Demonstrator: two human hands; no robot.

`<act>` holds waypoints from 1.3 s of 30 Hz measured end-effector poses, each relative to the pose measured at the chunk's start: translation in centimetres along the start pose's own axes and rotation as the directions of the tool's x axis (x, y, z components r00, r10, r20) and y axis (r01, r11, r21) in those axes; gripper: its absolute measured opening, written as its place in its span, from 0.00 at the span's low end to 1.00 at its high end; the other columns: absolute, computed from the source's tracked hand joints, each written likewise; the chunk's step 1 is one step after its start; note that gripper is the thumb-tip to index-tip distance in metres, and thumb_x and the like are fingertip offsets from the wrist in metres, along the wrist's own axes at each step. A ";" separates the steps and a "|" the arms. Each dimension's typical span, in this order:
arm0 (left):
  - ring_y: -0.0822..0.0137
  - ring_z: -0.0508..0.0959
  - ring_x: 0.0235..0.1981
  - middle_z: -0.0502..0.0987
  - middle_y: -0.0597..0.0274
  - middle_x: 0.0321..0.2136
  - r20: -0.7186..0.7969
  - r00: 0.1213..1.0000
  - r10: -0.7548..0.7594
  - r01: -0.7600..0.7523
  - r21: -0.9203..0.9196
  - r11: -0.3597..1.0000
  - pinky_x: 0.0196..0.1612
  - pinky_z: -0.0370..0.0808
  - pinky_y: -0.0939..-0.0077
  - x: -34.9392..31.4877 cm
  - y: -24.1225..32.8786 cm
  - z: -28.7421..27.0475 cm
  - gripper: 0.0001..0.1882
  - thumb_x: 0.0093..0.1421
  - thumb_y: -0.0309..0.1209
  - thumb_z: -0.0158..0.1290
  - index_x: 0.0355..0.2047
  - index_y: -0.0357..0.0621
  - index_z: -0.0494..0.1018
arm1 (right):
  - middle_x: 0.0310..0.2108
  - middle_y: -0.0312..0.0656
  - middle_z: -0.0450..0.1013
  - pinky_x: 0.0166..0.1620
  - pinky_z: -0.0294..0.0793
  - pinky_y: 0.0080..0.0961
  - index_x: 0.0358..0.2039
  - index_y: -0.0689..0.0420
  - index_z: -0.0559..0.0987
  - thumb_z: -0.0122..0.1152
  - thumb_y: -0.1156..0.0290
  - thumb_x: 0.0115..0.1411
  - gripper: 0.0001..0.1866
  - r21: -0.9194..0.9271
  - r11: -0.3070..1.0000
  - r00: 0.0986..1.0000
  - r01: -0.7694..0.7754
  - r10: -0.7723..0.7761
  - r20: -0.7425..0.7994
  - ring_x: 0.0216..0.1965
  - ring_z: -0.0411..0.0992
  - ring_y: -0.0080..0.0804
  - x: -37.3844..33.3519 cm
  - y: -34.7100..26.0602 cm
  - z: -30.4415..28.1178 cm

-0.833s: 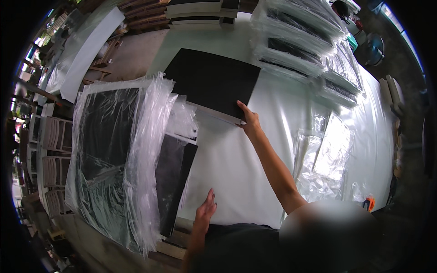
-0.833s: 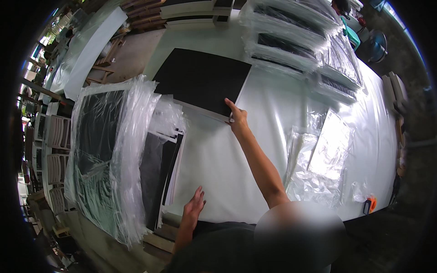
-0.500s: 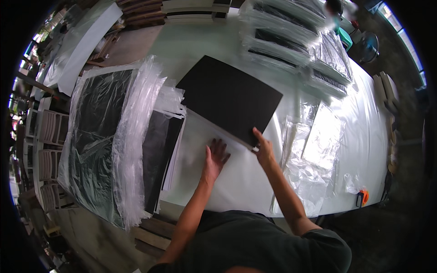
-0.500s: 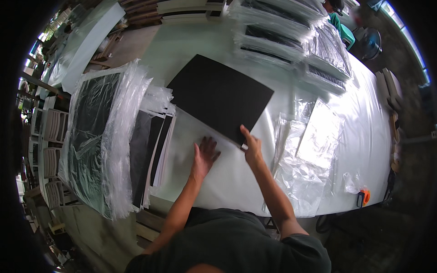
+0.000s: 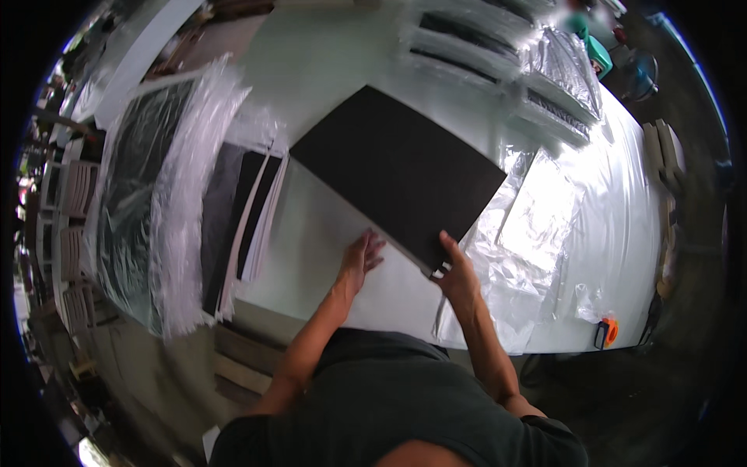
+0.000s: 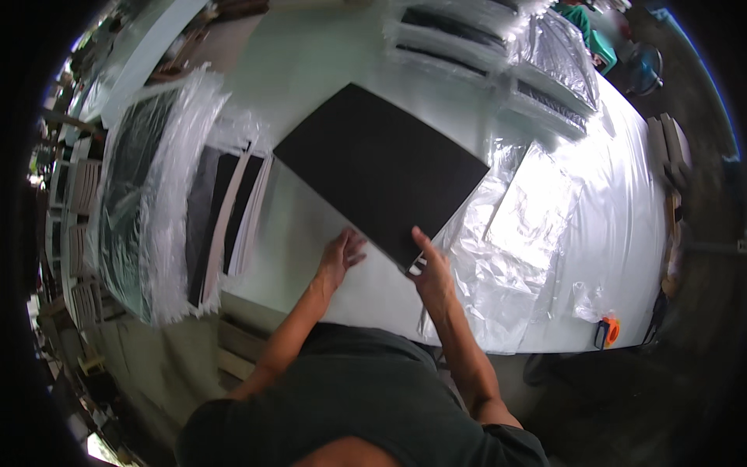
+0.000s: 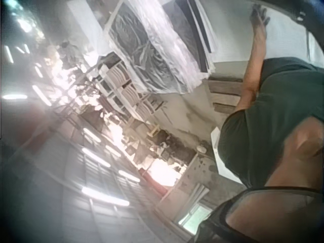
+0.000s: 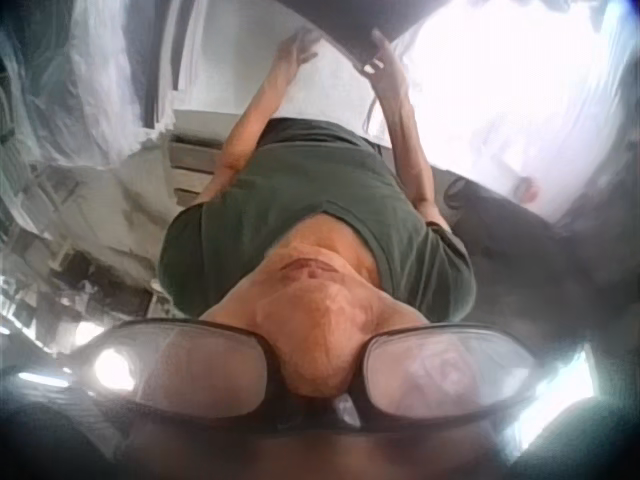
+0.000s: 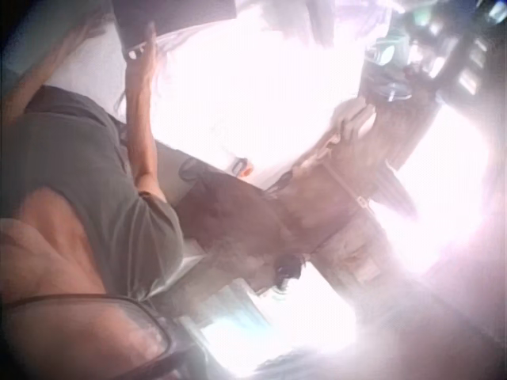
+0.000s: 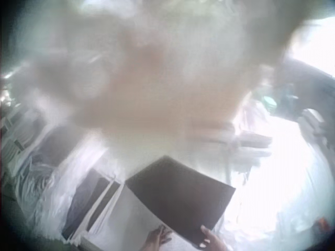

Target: The person wraps individual black books in clear plastic film and stacks them on a table.

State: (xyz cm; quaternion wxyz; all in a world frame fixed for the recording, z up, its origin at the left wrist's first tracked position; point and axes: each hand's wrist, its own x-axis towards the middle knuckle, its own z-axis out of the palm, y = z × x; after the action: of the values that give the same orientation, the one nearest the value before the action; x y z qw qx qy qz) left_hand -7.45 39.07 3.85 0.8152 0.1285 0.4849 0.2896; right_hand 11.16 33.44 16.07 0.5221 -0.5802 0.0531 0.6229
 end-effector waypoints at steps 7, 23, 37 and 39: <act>0.65 0.65 0.54 0.66 0.65 0.53 -0.090 0.989 0.113 -0.130 -0.214 0.968 0.53 0.62 0.54 0.0 -0.2 2.0 0.25 0.63 0.42 0.42 0.58 0.48 0.56 | 0.42 0.44 0.67 0.47 0.68 0.36 0.47 0.62 0.69 0.64 0.54 0.50 0.30 -0.083 0.994 0.995 0.077 -0.072 0.063 0.45 0.66 0.35 2.6 -0.9 -2.1; 0.54 0.47 0.64 0.45 0.52 0.63 -0.270 0.943 0.197 -0.187 0.062 0.980 0.58 0.55 0.58 -2.6 0.9 3.9 0.46 0.55 0.54 0.50 0.63 0.43 0.41 | 0.11 0.38 0.67 0.20 0.64 0.27 0.16 0.63 0.74 0.54 0.57 0.59 0.23 -0.795 0.061 0.718 0.603 -0.474 0.509 0.14 0.64 0.21 14.6 -12.0 -2.0; 0.57 0.56 0.59 0.54 0.55 0.59 -0.280 0.937 0.208 -0.200 0.059 0.978 0.52 0.61 0.55 -0.3 3.9 6.0 0.40 0.55 0.53 0.51 0.60 0.47 0.50 | 0.44 0.61 0.67 0.46 0.66 0.44 0.47 0.63 0.67 0.51 0.43 0.55 0.34 -0.656 -0.468 0.502 0.592 -0.423 0.755 0.45 0.66 0.57 30.6 -18.6 9.8; 0.57 0.57 0.58 0.55 0.55 0.58 -0.303 0.944 0.131 -0.122 0.048 0.991 0.51 0.62 0.54 0.3 3.9 6.1 0.36 0.57 0.50 0.50 0.59 0.48 0.50 | 0.49 0.63 0.64 0.51 0.64 0.41 0.53 0.64 0.61 0.54 0.42 0.53 0.40 -0.693 -0.477 0.645 0.541 -0.293 0.706 0.51 0.64 0.55 29.5 -17.3 8.6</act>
State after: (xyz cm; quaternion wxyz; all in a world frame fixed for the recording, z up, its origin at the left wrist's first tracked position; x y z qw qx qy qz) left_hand -3.44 42.77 8.58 0.7080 0.1247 0.6002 0.3506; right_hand 24.15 64.38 5.24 0.0880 -0.6568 -0.7252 0.1866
